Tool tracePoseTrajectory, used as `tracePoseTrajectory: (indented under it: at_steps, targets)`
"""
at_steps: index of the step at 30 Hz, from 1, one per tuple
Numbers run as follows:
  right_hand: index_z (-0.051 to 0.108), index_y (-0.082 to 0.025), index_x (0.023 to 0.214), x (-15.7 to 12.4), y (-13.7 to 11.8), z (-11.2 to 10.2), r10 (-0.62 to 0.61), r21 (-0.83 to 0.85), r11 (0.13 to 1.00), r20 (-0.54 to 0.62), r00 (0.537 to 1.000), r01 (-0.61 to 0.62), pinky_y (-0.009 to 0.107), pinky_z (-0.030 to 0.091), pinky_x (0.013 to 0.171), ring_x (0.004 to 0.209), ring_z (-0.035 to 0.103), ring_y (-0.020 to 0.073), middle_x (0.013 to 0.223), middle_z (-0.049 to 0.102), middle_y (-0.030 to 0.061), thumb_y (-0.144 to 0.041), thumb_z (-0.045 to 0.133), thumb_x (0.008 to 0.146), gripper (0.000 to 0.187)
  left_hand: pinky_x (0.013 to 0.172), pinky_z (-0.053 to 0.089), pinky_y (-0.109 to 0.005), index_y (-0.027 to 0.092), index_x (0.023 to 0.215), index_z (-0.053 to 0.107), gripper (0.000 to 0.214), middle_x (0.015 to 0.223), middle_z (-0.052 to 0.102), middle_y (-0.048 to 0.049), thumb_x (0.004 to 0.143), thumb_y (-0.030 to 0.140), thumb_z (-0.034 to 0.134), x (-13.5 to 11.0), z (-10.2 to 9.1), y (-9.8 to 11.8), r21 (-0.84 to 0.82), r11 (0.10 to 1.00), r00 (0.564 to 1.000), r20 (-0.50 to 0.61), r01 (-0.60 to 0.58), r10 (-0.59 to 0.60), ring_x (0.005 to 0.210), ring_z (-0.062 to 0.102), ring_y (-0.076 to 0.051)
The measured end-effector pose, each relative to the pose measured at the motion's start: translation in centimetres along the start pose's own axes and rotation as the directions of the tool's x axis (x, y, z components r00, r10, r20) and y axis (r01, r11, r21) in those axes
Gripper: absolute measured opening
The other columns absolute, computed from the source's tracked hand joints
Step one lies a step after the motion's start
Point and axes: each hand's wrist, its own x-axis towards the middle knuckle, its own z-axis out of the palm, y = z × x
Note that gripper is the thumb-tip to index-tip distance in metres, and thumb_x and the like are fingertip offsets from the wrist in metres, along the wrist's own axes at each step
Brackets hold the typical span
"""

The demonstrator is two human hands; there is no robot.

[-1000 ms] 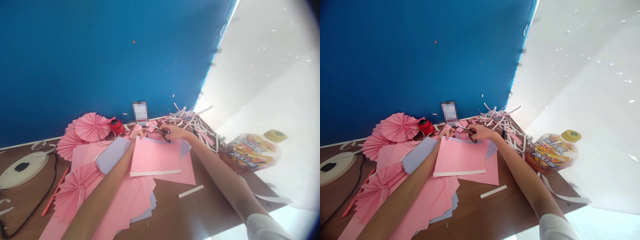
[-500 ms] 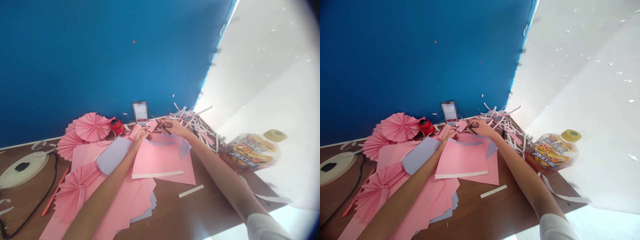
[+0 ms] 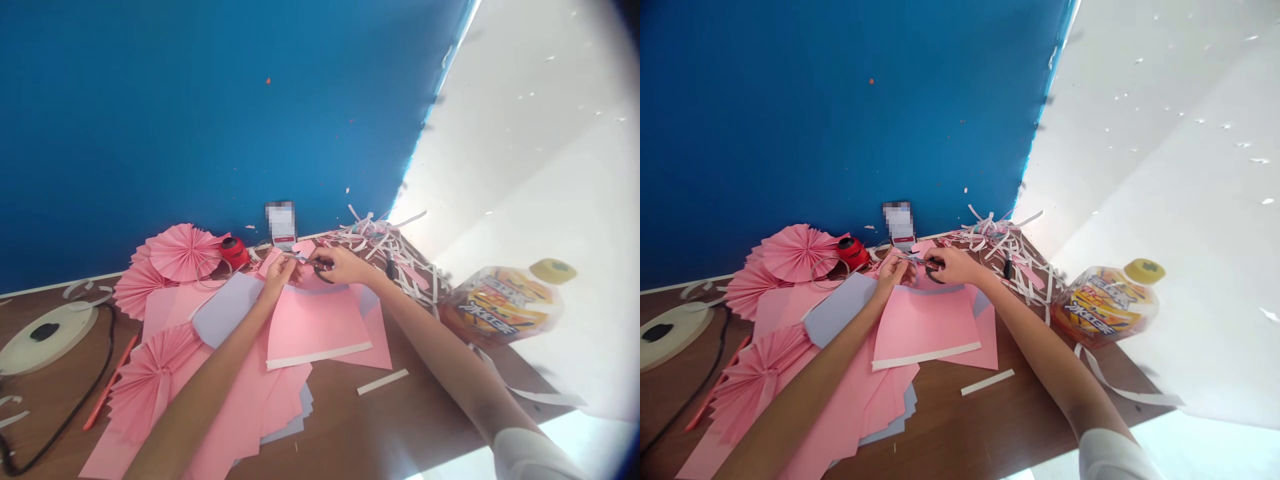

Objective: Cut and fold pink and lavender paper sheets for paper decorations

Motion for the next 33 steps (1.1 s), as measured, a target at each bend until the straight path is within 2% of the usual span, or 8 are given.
tracePoseTrajectory:
  at_steps: [6, 9, 13, 17, 21, 24, 28, 33]
  targets:
    - [0.064, -0.017, 0.097, 0.1, -0.1, -0.1, -0.008, 0.09, 0.996, 0.0, 1.0, 0.008, 0.022, 0.034, 0.059, 0.062, 0.045, 0.0106, 0.07, 0.056, -0.0018, -0.019, 0.056, 0.072, 0.026, 0.048, 0.045, -0.021, 0.018, 0.086, 0.057, 0.032, 0.067, 0.063, 0.0002, 0.075, 0.047, 0.066, 0.7, -1.3, -1.1, 0.131, 0.987, 0.984, -0.143, -0.09, 0.108, 0.048, 0.056, -0.009]
    - [0.064, -0.017, 0.097, 0.1, 0.2, -0.3, 0.023, 0.129, 0.991, -0.035, 0.999, -0.018, 0.023, 0.034, 0.059, 0.062, 0.045, 0.0108, 0.07, 0.055, -0.0015, -0.024, 0.058, 0.074, 0.025, 0.068, 0.05, -0.024, 0.02, 0.106, 0.058, 0.04, 0.098, 0.068, -0.0074, 0.071, 0.033, 0.072, 0.7, -1.7, -1.3, 0.226, 0.959, 0.943, -0.241, -0.173, 0.227, 0.083, 0.066, -0.016]
    - [0.063, -0.016, 0.094, 0.2, 1.0, 0.6, 0.08, 0.19, 0.98, -0.056, 0.995, -0.068, 0.023, 0.035, 0.059, 0.063, 0.047, 0.0111, 0.071, 0.057, -0.0007, -0.027, 0.059, 0.074, 0.023, 0.094, 0.045, -0.034, 0.022, 0.119, 0.058, 0.045, 0.121, 0.062, -0.0113, 0.075, 0.027, 0.068, 0.3, -1.9, -1.3, 0.317, 0.919, 0.923, -0.223, -0.236, 0.314, 0.116, 0.057, -0.023]
    - [0.059, -0.017, 0.093, 0.5, 0.8, 2.3, 0.191, 0.387, 0.91, -0.075, 0.979, -0.148, 0.023, 0.037, 0.057, 0.061, 0.05, 0.0117, 0.07, 0.059, -0.0004, -0.033, 0.062, 0.073, 0.025, 0.095, 0.043, -0.038, 0.021, 0.086, 0.07, 0.015, 0.117, 0.064, -0.0109, 0.075, 0.029, 0.069, -0.1, -1.9, -1.2, 0.508, 0.829, 0.868, -0.275, -0.234, 0.413, 0.119, 0.052, -0.027]
    - [0.055, -0.02, 0.098, 0.7, -0.4, 4.0, 0.209, 0.559, 0.815, -0.043, 0.977, -0.15, 0.023, 0.042, 0.059, 0.065, 0.056, 0.0132, 0.076, 0.062, 0.0007, -0.03, 0.064, 0.071, 0.03, 0.081, 0.045, -0.033, 0.02, 0.068, 0.065, 0.01, 0.096, 0.064, -0.0081, 0.067, 0.025, 0.074, -0.3, -1.5, -0.8, 0.628, 0.75, 0.838, -0.281, -0.208, 0.468, 0.102, 0.056, -0.025]
    - [0.054, -0.021, 0.098, 0.7, -1.0, 5.2, 0.174, 0.549, 0.824, -0.016, 0.985, -0.137, 0.023, 0.043, 0.063, 0.071, 0.058, 0.0139, 0.08, 0.065, 0.0006, -0.021, 0.063, 0.068, 0.032, 0.067, 0.042, -0.028, 0.02, 0.07, 0.062, 0.01, 0.084, 0.058, -0.0044, 0.066, 0.019, 0.071, -0.7, -0.9, -0.3, 0.641, 0.742, 0.822, -0.306, -0.195, 0.481, 0.082, 0.054, -0.02]
    - [0.054, -0.021, 0.094, 0.4, -0.8, 6.8, 0.163, 0.545, 0.823, 0.042, 0.986, -0.16, 0.02, 0.036, 0.054, 0.061, 0.052, 0.0108, 0.072, 0.063, -0.0024, -0.014, 0.058, 0.064, 0.031, 0.071, 0.042, -0.027, 0.021, 0.081, 0.059, 0.019, 0.094, 0.055, -0.0055, 0.067, 0.009, 0.061, -1.5, -0.2, 0.6, 0.599, 0.754, 0.8, -0.297, -0.269, 0.521, 0.094, 0.052, -0.021]
    - [0.052, -0.022, 0.097, 0.3, -1.4, 6.3, 0.127, 0.775, 0.605, 0.132, 0.983, -0.182, 0.019, 0.032, 0.05, 0.056, 0.046, 0.0091, 0.068, 0.056, -0.0045, -0.018, 0.066, 0.061, 0.039, 0.086, 0.042, -0.031, 0.022, 0.092, 0.057, 0.012, 0.096, 0.058, -0.0047, 0.081, 0.025, 0.054, -1.8, 0.6, 0.9, 0.42, 0.873, 0.877, -0.284, -0.249, 0.387, 0.096, 0.055, -0.02]
